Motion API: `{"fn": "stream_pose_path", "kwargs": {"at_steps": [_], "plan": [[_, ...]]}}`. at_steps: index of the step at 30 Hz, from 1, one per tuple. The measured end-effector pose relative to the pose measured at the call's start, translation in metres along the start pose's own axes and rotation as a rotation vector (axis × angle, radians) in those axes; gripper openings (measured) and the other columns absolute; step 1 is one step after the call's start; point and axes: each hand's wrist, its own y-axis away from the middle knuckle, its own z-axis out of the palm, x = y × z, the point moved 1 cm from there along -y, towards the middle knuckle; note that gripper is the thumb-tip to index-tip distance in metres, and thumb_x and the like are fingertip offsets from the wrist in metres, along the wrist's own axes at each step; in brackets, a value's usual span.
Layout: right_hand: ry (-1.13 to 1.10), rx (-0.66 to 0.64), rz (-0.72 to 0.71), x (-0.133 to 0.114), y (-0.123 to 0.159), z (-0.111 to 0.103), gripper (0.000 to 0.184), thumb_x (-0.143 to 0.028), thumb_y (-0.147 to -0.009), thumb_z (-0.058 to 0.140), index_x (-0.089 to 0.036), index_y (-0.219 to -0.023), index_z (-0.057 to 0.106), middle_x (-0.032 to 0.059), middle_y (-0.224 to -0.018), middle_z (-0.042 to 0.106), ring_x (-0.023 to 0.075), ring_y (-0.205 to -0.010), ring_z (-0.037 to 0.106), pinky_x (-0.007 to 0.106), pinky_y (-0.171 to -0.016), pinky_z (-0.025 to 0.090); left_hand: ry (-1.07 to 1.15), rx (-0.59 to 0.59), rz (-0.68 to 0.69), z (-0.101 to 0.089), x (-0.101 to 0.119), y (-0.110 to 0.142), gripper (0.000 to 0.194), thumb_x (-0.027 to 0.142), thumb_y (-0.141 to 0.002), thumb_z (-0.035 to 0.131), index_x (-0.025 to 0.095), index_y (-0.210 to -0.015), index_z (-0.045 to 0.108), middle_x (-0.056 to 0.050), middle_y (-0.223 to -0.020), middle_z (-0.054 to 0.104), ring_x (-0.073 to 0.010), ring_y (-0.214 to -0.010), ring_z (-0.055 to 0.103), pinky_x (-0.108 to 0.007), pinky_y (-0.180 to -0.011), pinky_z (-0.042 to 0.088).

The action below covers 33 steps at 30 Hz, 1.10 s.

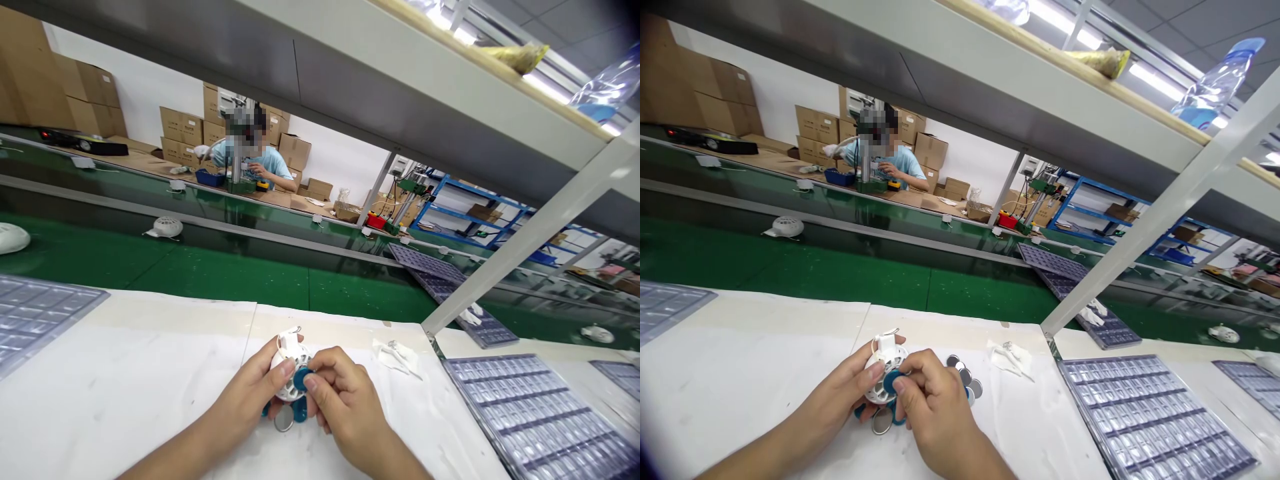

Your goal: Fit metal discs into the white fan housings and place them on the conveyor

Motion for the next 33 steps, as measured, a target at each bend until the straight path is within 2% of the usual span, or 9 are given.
{"fn": "stream_pose_path", "kwargs": {"at_steps": [6,10,13,15,18,20,24,27,33], "plan": [[0.083,0.048,0.063,-0.001,0.001,-0.002,0.006,-0.027,-0.092,0.055,-0.023,-0.094,0.051,-0.0091,-0.054,0.052,0.0086,-0.048,0.044,0.020,-0.049,0.033,-0.008,-0.055,-0.011,-0.003,-0.003,0.002,0.067,0.060,-0.090,0.047,0.021,-0.140,0.027,-0.002,-0.083,0.060,-0.0147,-0.065,0.050,-0.031,-0.064,0.041],[-0.118,0.144,0.159,-0.003,-0.002,0.002,0.037,-0.040,-0.079,0.073,-0.025,-0.101,0.047,-0.0109,-0.061,0.043,0.0092,-0.050,0.045,0.019,-0.048,0.038,0.086,-0.053,0.006,-0.003,-0.008,0.002,0.075,0.059,-0.084,0.058,0.021,-0.139,0.026,-0.004,-0.089,0.059,-0.0153,-0.064,0.053,-0.032,-0.063,0.043],[-0.407,0.001,0.130,-0.008,-0.003,0.013,0.059,-0.058,-0.073,0.073,-0.025,-0.112,0.045,-0.0010,-0.088,0.057,0.0117,-0.058,0.055,0.026,-0.053,0.049,0.168,-0.058,0.070,0.002,-0.009,0.005,0.062,0.055,-0.081,0.063,0.019,-0.126,0.042,-0.004,-0.086,0.057,-0.0161,-0.068,0.051,-0.028,-0.058,0.043],[-0.525,-0.106,0.076,-0.010,0.000,0.021,0.064,-0.065,-0.074,0.067,-0.024,-0.119,0.046,0.0040,-0.097,0.059,0.0139,-0.064,0.057,0.027,-0.057,0.050,0.190,-0.049,0.083,0.009,-0.008,0.010,0.054,0.056,-0.077,0.066,0.018,-0.114,0.053,-0.001,-0.081,0.053,-0.0145,-0.066,0.047,-0.025,-0.054,0.041],[-0.529,-0.045,-0.033,-0.009,0.005,0.028,0.066,-0.064,-0.071,0.070,-0.024,-0.120,0.052,0.0042,-0.096,0.060,0.0172,-0.075,0.055,0.027,-0.065,0.049,0.221,0.012,0.069,0.020,-0.005,0.020,0.054,0.059,-0.071,0.070,0.019,-0.106,0.058,0.000,-0.078,0.054,-0.0137,-0.064,0.046,-0.025,-0.055,0.040],[-0.510,0.025,-0.078,-0.007,0.009,0.030,0.067,-0.063,-0.067,0.073,-0.025,-0.119,0.055,0.0052,-0.101,0.060,0.0207,-0.082,0.055,0.029,-0.070,0.048,0.242,0.093,0.078,0.026,-0.001,0.026,0.056,0.061,-0.068,0.072,0.020,-0.105,0.061,-0.002,-0.083,0.058,-0.0177,-0.071,0.051,-0.028,-0.063,0.043],[-0.443,0.151,-0.054,-0.003,0.012,0.033,0.075,-0.067,-0.065,0.072,-0.023,-0.123,0.056,0.0095,-0.110,0.060,0.0278,-0.094,0.057,0.037,-0.082,0.047,0.226,0.192,0.069,0.032,0.005,0.031,0.063,0.066,-0.063,0.072,0.022,-0.106,0.064,-0.003,-0.086,0.061,-0.0207,-0.074,0.052,-0.033,-0.070,0.044],[-0.455,0.119,-0.044,-0.004,0.011,0.036,0.082,-0.070,-0.063,0.071,-0.021,-0.126,0.053,0.0109,-0.113,0.060,0.0287,-0.096,0.059,0.038,-0.085,0.047,0.167,0.210,0.099,0.029,0.005,0.028,0.063,0.067,-0.065,0.069,0.021,-0.107,0.065,-0.006,-0.090,0.062,-0.0242,-0.078,0.054,-0.035,-0.072,0.045],[-0.588,-0.017,-0.024,-0.015,0.009,0.034,0.086,-0.068,-0.061,0.074,-0.025,-0.130,0.046,0.0117,-0.121,0.059,0.0299,-0.100,0.062,0.037,-0.081,0.052,0.125,-0.020,0.241,0.019,-0.004,0.020,0.057,0.060,-0.074,0.065,0.025,-0.119,0.060,-0.008,-0.100,0.062,-0.0273,-0.084,0.057,-0.038,-0.078,0.047]]}}
